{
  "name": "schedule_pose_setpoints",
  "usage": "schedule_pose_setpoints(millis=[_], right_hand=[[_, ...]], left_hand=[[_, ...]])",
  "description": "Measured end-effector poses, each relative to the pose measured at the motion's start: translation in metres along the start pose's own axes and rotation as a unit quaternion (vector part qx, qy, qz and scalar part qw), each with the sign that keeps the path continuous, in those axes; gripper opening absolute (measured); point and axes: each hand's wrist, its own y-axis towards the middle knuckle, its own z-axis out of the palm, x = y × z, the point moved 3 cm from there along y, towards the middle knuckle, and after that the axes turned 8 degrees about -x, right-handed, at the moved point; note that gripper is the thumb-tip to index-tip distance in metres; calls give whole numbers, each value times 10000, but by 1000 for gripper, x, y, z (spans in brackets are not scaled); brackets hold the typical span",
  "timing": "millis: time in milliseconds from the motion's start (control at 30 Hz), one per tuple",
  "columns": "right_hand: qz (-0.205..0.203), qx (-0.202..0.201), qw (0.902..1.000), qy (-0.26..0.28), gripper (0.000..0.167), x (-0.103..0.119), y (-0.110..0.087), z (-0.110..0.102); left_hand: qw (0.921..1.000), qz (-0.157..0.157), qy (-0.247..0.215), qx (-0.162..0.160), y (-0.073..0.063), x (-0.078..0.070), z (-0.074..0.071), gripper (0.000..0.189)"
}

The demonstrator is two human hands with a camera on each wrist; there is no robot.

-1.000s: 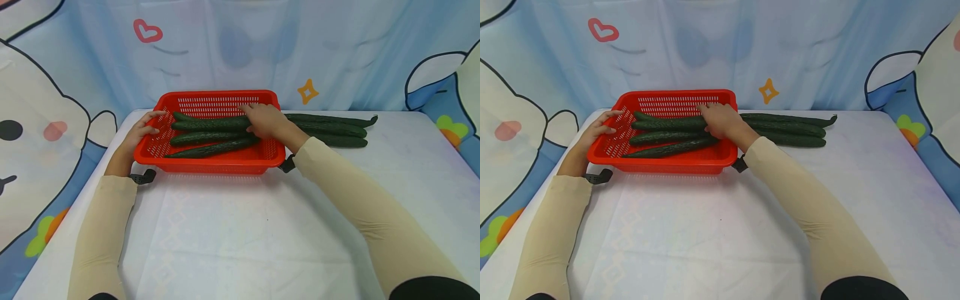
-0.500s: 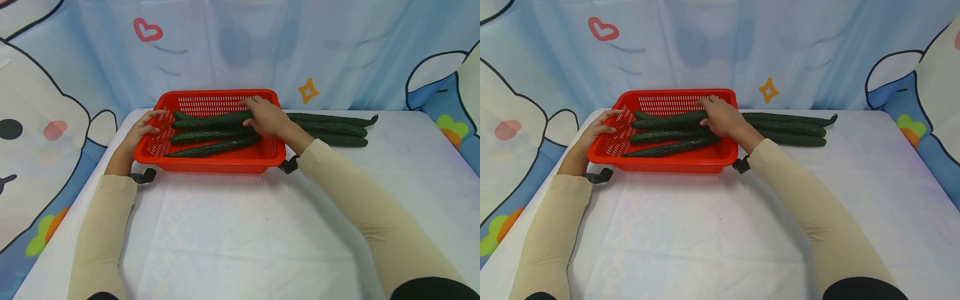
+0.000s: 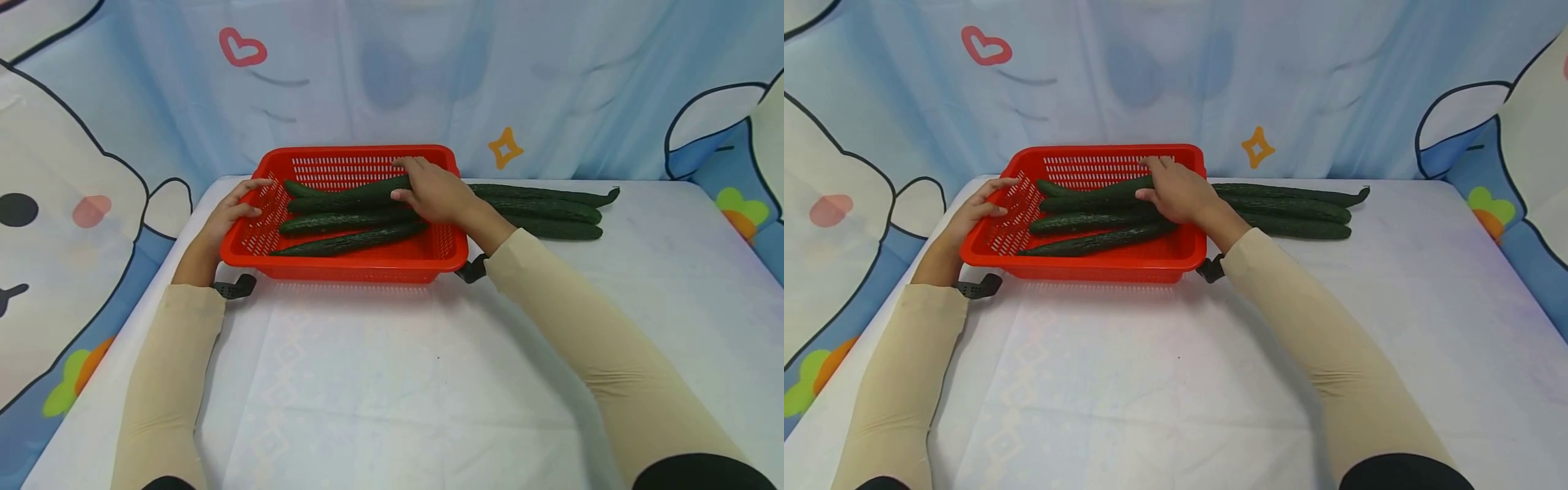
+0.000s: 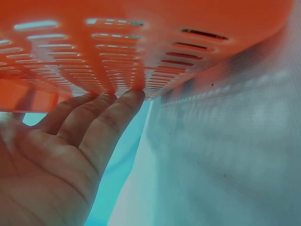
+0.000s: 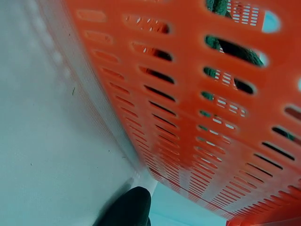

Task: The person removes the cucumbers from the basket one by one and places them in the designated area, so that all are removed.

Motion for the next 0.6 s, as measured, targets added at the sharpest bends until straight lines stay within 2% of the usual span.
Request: schedule_pose_setpoints(millis=[100,267,600], right_hand=[[-72,11,10000,11,61,-1,0,0],[-232,-100,9997,7,48,-1,0,0],[-392,-351,9980,340,45,1,-5,-3]], left_hand=[[10000,65,-11,47,1,0,1,52],[9999,98,-3,35,0,0,0,52],[9999,109,-29,51,0,-1,1,52]])
